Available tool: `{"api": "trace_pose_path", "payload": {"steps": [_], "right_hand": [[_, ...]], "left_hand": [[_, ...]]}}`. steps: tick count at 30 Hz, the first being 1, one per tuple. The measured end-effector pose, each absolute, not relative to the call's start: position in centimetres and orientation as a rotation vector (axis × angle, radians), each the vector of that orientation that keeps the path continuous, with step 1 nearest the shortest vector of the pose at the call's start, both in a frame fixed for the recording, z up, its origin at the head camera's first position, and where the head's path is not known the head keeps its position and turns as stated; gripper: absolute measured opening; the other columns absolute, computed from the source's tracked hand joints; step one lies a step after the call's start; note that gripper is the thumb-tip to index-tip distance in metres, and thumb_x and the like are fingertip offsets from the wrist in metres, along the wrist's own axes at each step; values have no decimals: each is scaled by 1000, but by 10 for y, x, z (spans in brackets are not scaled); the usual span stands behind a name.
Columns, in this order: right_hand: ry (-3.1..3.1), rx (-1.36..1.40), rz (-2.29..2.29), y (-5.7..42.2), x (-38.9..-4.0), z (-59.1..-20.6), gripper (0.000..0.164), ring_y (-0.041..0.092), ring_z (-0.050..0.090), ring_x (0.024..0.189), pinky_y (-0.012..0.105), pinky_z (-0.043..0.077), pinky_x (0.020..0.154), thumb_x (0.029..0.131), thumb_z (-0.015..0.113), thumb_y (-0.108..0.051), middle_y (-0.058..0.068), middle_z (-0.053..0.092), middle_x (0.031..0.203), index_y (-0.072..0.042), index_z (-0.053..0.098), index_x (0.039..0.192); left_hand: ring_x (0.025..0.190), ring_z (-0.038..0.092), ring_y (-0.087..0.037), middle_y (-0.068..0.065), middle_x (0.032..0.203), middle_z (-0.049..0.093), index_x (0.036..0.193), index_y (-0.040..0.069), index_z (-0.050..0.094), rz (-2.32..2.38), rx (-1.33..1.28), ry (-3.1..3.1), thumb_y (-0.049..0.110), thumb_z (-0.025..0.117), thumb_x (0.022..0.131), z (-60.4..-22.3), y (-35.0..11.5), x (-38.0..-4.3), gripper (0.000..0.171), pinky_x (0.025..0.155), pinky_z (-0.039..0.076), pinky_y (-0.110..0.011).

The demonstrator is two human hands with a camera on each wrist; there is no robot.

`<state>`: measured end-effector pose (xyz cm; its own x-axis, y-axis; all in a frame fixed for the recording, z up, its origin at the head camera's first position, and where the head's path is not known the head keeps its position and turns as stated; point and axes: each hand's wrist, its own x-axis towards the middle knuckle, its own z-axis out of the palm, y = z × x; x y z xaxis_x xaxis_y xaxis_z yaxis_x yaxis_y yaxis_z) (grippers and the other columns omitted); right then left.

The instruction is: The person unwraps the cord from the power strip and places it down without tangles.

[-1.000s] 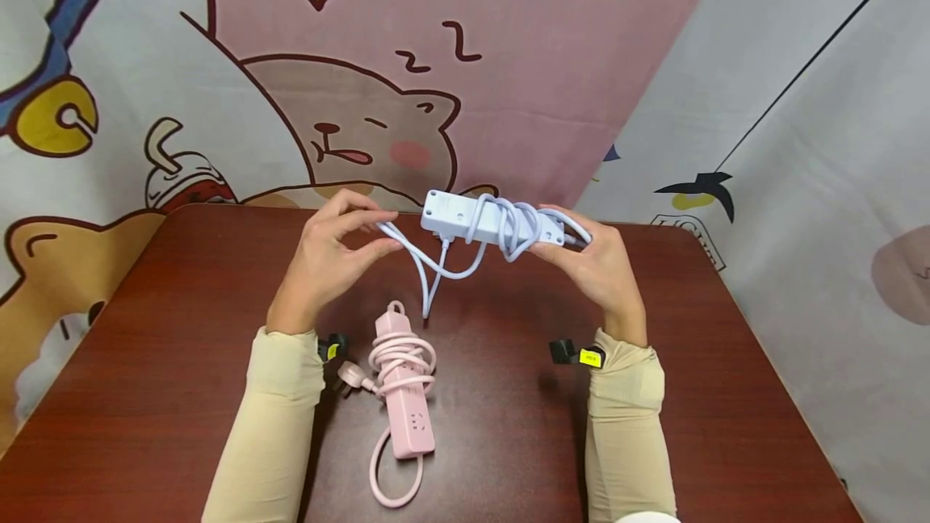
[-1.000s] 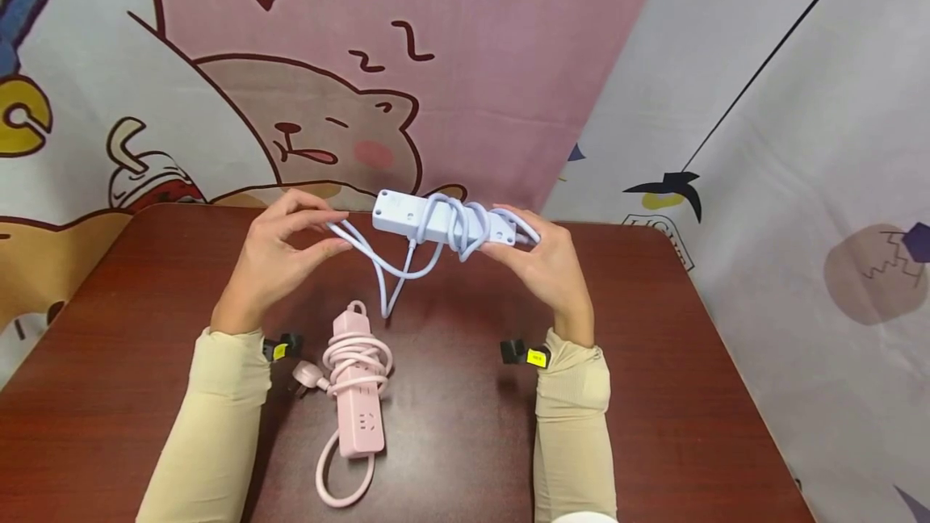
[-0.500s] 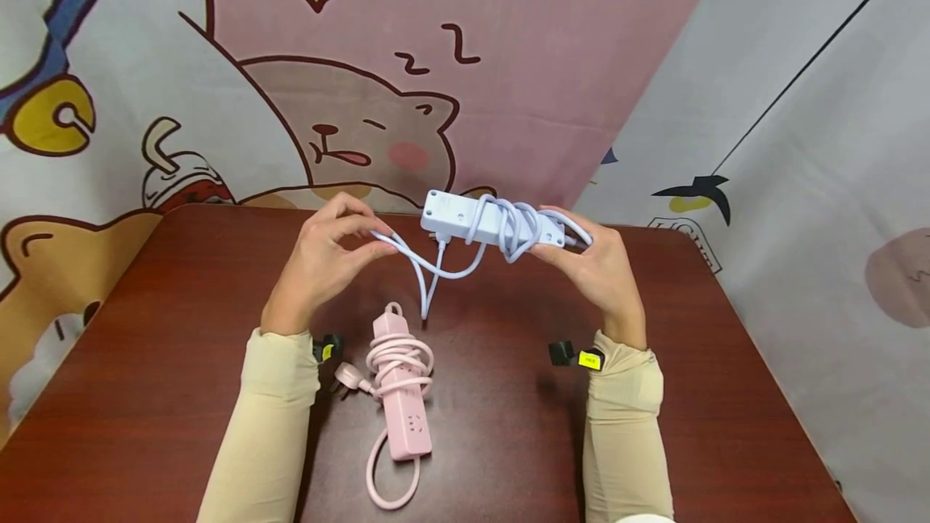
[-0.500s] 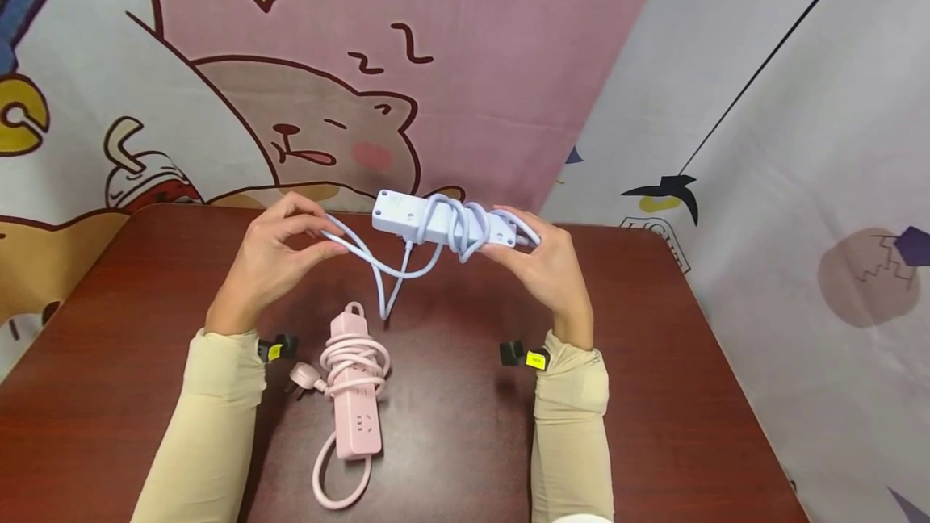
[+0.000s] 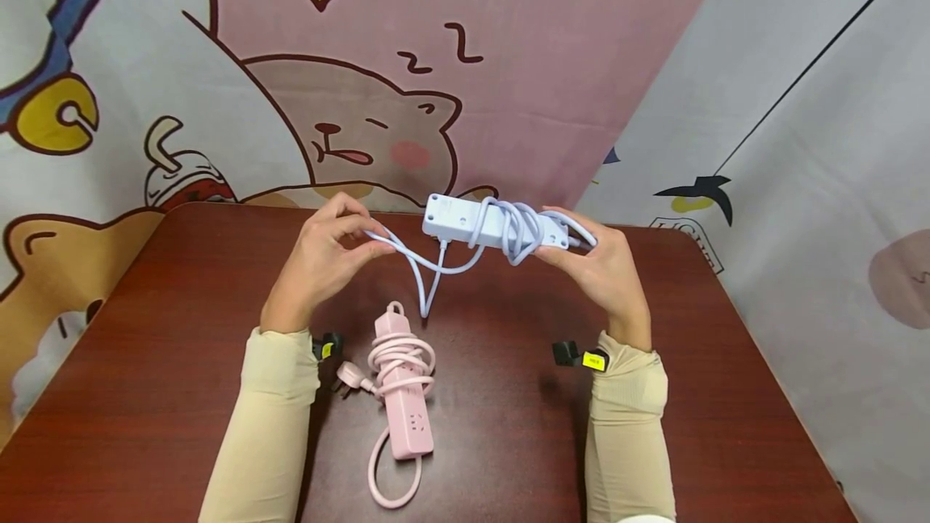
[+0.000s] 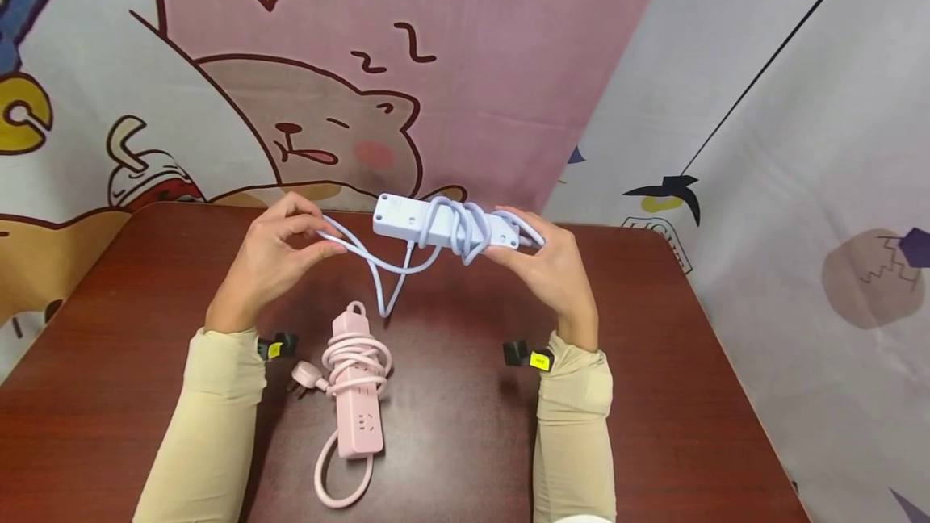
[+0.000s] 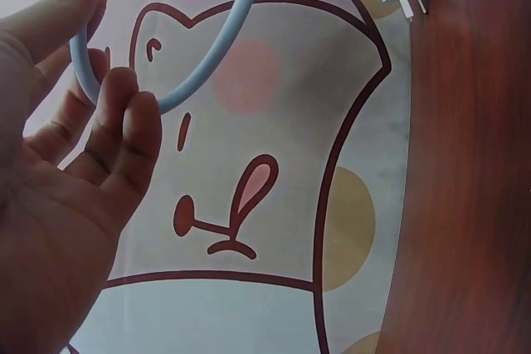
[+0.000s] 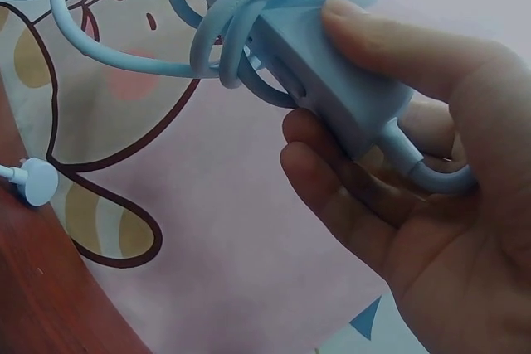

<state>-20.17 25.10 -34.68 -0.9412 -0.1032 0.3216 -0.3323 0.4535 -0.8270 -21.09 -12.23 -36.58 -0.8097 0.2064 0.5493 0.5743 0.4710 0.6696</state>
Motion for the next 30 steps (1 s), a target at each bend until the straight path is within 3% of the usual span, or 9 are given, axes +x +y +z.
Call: {"api": "trace_pose_path", "payload": {"steps": [11,18,30], "right_hand": [[-2489,449,1479,253,-200,-346,50,9,64,96,17,51,81,80,88,-17,-8,73,117,-24,72,128],[-2509,471,1463,253,-200,-346,50,11,62,94,17,49,80,81,87,-18,-6,73,117,-30,72,127],[-2588,433,1522,254,-200,-347,50,13,63,96,18,50,81,81,87,-20,-3,73,119,-23,71,129]], "left_hand": [[81,56,-16,-3,95,59,88,10,80,-1231,-610,-2307,14,90,77,-370,-123,-213,15,71,44,-17],[84,57,-15,-4,95,60,90,9,82,-1198,-549,-2260,14,91,74,-371,-124,-214,19,73,43,-12],[85,54,-19,-8,95,58,92,6,79,-1178,-450,-2233,17,87,80,-372,-124,-216,19,68,37,-15]]}}
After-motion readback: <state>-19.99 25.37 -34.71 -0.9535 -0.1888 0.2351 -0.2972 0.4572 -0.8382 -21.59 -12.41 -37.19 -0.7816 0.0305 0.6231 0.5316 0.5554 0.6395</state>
